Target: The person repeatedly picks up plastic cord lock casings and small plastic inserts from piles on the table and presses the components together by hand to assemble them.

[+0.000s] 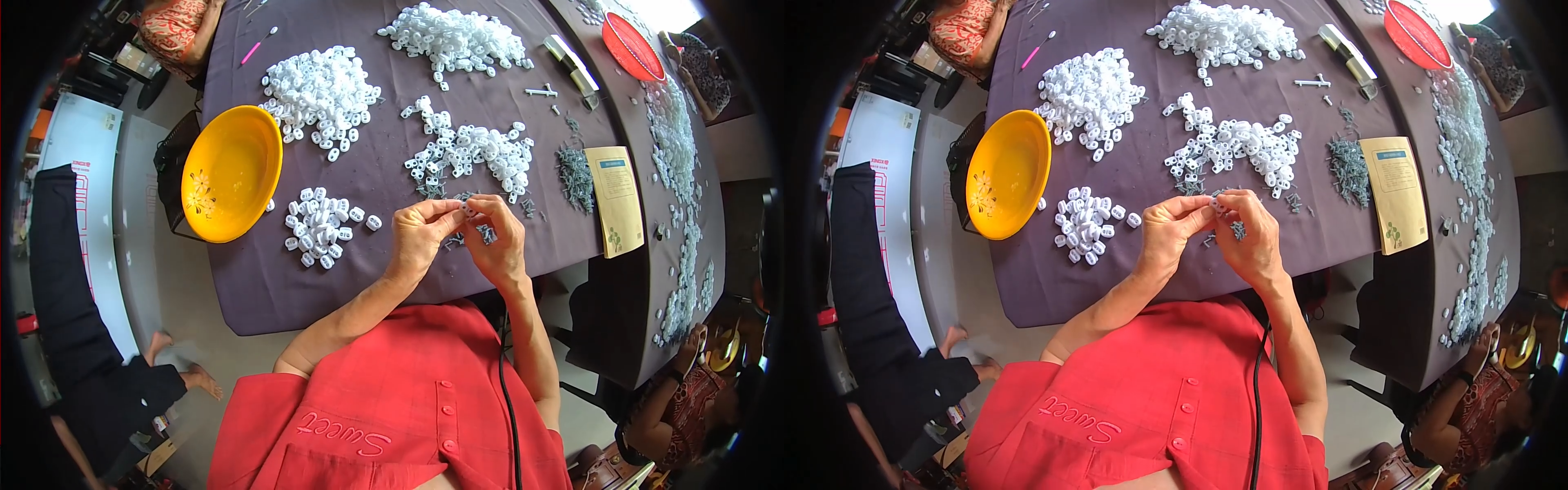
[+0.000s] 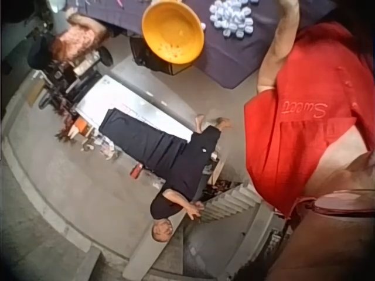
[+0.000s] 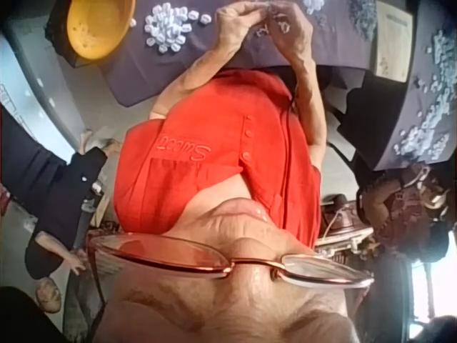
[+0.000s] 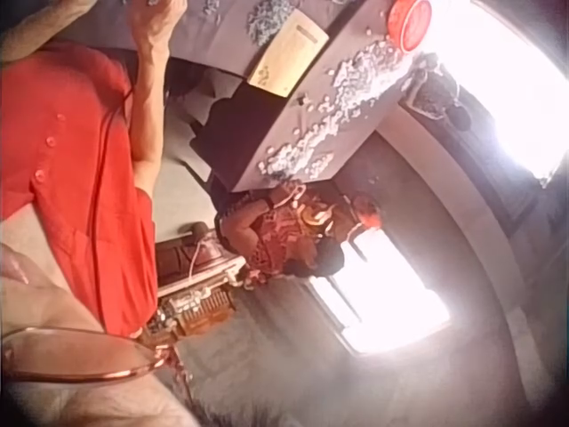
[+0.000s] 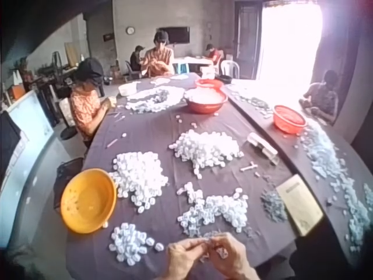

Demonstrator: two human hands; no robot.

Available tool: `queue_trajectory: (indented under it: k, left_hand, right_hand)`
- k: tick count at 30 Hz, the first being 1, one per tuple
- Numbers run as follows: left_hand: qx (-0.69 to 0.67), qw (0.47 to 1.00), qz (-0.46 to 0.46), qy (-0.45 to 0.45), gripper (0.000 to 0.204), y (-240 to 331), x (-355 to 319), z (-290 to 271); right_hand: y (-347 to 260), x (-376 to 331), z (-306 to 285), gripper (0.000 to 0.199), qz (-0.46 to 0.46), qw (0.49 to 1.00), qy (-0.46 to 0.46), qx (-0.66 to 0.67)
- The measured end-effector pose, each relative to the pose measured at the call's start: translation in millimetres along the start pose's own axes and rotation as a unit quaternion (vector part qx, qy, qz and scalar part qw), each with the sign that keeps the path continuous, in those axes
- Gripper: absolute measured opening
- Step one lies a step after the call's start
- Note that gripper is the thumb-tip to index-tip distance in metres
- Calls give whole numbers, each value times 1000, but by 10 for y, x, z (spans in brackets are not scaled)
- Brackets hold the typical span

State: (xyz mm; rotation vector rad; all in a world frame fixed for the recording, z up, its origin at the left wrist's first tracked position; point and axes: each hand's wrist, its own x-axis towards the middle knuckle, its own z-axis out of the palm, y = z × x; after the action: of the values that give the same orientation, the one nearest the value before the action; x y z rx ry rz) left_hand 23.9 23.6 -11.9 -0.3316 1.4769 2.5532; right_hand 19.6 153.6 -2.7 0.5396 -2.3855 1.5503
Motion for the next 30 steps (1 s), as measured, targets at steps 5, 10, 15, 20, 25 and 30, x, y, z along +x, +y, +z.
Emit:
queue_trajectory:
  k: [5, 10, 15, 20, 25, 30]
  left_hand:
    - [-9, 1000, 23, 1, 13, 24, -5, 27]
    - [-17, 1000, 16, 2, 12, 26, -49, 44]
    - [29, 1000, 4, -8, 12, 0, -15, -56]
    - [48, 996, -68, -35, 16, 34, -15, -115]
    - [81, 993, -61, -65, 19, -10, -18, -166]
    - [64, 994, -75, -51, 16, 31, -58, -148]
  right_hand:
    - [-5, -1, 25, 31, -13, 1000, 4, -9]
    - [-67, -3, 83, 31, 25, 999, 0, -48]
    - [-23, -22, 89, 27, 16, 999, 15, -42]
    - [-15, -38, 74, 25, -3, 997, 3, -73]
    - [-8, -41, 68, 23, -9, 997, -20, -79]
    - [-50, -51, 47, 24, -17, 996, -34, -84]
